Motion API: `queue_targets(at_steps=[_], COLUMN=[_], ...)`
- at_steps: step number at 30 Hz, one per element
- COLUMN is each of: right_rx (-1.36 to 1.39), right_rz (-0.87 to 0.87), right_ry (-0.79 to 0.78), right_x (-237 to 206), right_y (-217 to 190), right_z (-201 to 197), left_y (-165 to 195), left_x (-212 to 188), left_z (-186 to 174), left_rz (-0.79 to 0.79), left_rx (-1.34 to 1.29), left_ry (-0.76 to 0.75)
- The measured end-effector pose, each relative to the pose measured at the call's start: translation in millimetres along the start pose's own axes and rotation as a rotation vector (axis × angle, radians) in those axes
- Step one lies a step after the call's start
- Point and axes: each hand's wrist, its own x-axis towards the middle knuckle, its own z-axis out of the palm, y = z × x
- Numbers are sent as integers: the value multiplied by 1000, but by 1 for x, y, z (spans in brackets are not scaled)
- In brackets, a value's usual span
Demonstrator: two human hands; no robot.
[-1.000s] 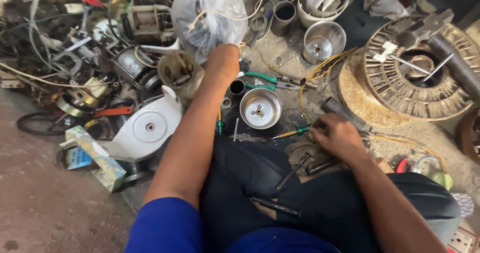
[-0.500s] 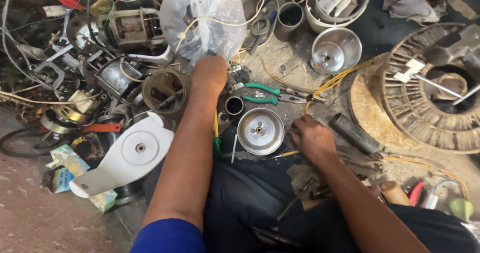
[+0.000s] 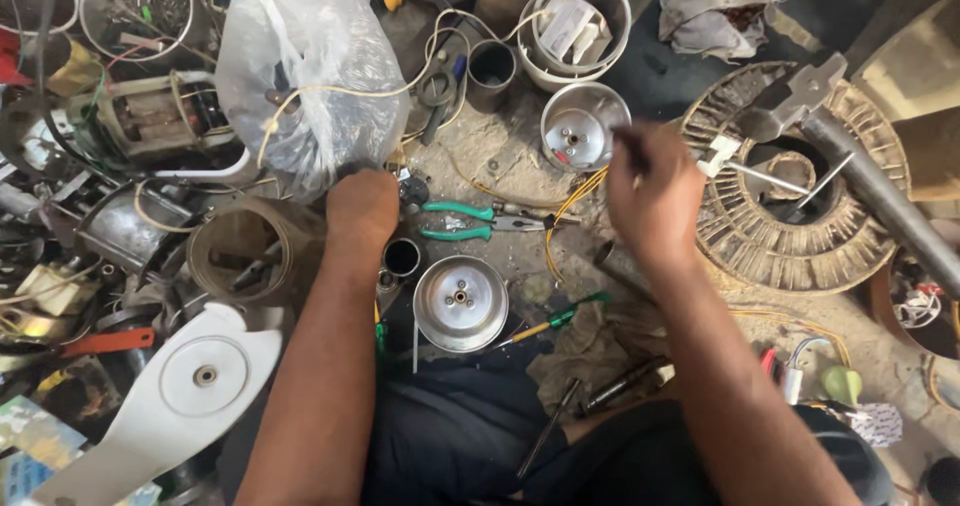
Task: The person sits on the floor in a cluttered workshop, assembling small metal components. They use a hammer to tap a cylindrical metal piece into a bowl-shaped part and handle various small metal rings and rods, placing them into the assembly.
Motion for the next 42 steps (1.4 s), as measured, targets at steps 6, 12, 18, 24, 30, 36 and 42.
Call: queue_targets(at_steps=[6, 12, 18, 24, 30, 36, 42], right_rx=[-436, -648, -500, 833, 1034, 1055, 1263], right_rz=[78, 106, 242, 570, 506, 474, 459], right_ry=[-706, -990, -763, -431, -298, -240, -278], right_x=[80, 90, 100, 47, -32, -114, -185], right_y=[45, 69, 42, -17, -97, -168, -216], right_z=[61, 115, 82, -27, -121, -199, -248], left_y=[-2, -5, -1, 31, 120, 163, 192], left_x=[5, 13, 3, -45, -156, -306, -438], left_z=[13, 19, -16, -110, -171, -188, -200], left_rz=[-23, -17, -6, 202, 631, 612, 462], left_rx=[-16, 22, 4, -551, -1389, -1340, -1300], left_ry=[74, 7, -40, 249, 244, 449, 522])
